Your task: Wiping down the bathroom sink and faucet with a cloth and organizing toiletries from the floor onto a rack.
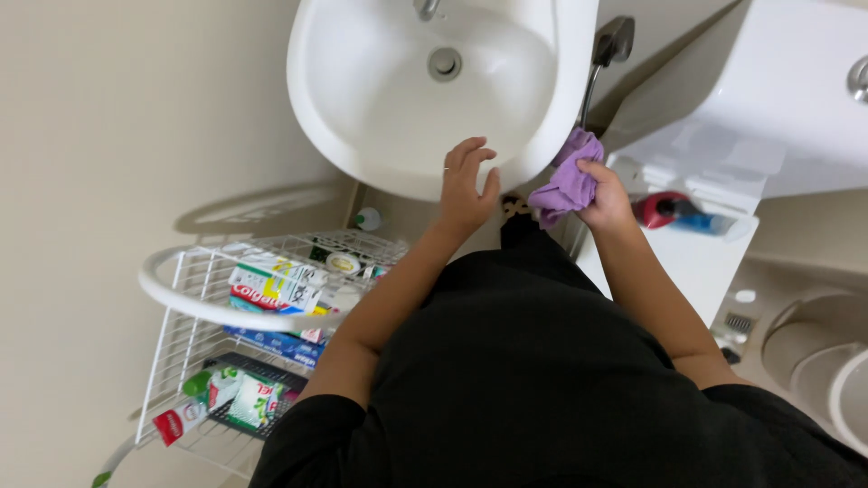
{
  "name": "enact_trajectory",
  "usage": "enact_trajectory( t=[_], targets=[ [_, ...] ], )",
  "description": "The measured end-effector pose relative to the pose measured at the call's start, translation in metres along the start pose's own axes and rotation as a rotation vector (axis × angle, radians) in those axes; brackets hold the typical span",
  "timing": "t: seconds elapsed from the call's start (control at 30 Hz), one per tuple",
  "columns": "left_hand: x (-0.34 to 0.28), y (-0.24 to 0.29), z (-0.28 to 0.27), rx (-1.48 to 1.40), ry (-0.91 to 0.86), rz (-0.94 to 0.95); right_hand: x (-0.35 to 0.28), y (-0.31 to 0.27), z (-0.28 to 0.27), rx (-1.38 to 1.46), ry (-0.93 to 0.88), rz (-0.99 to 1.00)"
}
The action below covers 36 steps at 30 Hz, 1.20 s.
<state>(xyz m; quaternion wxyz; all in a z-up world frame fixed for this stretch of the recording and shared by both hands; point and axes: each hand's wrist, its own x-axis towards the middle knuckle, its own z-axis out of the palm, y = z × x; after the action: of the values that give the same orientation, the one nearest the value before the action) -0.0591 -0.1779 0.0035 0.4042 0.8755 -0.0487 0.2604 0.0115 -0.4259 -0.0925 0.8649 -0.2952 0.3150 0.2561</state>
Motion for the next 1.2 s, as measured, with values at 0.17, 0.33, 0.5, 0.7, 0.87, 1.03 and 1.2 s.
enact_trajectory(
  t=[0.17, 0.33, 0.5, 0.7, 0.87, 1.03, 1.2],
  targets=[
    [-0.055, 0.027, -0.032, -0.219, -0.087, -0.201, -0.07, 0.069, 0.018, -0.006, 0.038, -0.032],
    [-0.125, 0.006, -0.035, -0.368, -0.246, -0.497, -0.129, 0.123, 0.013, 0.062, 0.044, 0.031],
    [-0.154, -0.004, -0.029, -0.618, -0.355, -0.859, -0.157, 0.151, 0.001, 0.116, 0.015, 0.028],
    [-0.164, 0.015, -0.023, -0.675, -0.487, -0.938, -0.177, 0.173, -0.032, 0.116, -0.047, -0.002],
    [-0.172, 0.045, -0.026, -0.74, -0.394, -0.947, -0.189, 0.174, -0.051, -0.006, -0.072, -0.019],
    [-0.165, 0.067, -0.027, -0.84, -0.357, -1.065, -0.22, 0.165, -0.052, -0.055, -0.089, -0.008],
    [-0.178, 0.087, -0.007, -0.753, -0.541, -1.115, -0.239, 0.152, -0.09, -0.02, -0.06, -0.042]
  ],
)
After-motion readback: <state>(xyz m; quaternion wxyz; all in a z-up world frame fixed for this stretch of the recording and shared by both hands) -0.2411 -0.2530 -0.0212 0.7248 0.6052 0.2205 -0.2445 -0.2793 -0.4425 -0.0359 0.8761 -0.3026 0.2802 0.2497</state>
